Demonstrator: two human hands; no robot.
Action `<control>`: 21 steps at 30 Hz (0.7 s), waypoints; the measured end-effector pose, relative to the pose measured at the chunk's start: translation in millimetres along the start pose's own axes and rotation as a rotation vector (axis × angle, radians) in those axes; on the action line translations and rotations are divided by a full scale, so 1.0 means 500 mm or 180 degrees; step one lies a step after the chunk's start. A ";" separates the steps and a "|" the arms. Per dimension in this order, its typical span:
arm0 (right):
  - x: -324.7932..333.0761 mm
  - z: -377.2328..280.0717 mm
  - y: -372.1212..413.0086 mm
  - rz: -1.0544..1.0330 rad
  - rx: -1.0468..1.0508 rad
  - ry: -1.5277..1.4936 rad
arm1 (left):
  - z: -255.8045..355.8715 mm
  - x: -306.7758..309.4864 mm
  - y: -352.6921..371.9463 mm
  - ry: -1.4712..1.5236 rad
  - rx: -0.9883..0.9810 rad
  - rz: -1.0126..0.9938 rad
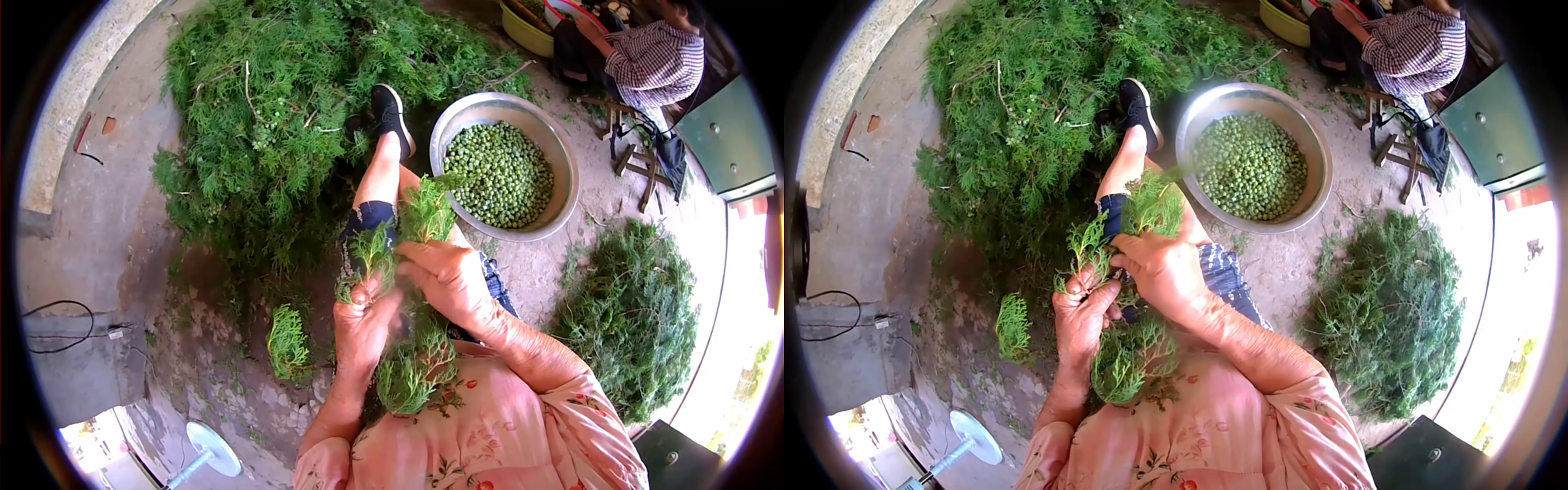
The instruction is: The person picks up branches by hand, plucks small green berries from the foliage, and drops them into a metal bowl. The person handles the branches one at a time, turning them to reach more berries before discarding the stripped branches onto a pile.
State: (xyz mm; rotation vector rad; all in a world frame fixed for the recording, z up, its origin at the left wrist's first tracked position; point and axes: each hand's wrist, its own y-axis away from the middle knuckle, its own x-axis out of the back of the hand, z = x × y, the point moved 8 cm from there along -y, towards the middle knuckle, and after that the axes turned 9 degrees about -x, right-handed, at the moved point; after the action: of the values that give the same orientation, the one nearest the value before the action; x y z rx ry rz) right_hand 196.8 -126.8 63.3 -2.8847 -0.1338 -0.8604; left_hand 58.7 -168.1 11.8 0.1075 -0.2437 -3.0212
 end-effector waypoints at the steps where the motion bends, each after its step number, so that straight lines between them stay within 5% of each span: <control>1: -0.007 0.023 -0.003 0.0031 -0.0140 -0.0602 | -0.001 -0.003 0.001 0.0007 0.0074 -0.0013; 3: -0.018 0.047 -0.008 0.0110 -0.0371 -0.1675 | 0.002 -0.011 0.001 0.0020 0.0221 -0.0040; 6: -0.038 0.090 0.013 -0.0400 -0.2081 -0.2631 | 0.012 -0.012 -0.003 0.0048 0.0373 -0.0097; 11: -0.008 0.111 -0.018 -0.0366 -0.1996 -0.4502 | 0.009 0.000 -0.001 0.0099 0.0358 0.0047; 16: 0.038 0.169 -0.034 0.0063 -0.2224 -0.4745 | 0.015 0.010 -0.014 0.0595 0.0485 0.0127; 21: 0.130 0.308 -0.049 0.1449 -0.2582 -0.5049 | 0.001 0.033 -0.016 0.1022 0.0759 0.0144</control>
State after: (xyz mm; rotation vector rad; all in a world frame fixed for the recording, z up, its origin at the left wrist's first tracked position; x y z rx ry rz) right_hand 330.8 -76.9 -26.3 -3.0888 0.8325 1.8382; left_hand 41.7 -161.9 9.8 0.5906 -0.5623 -2.8592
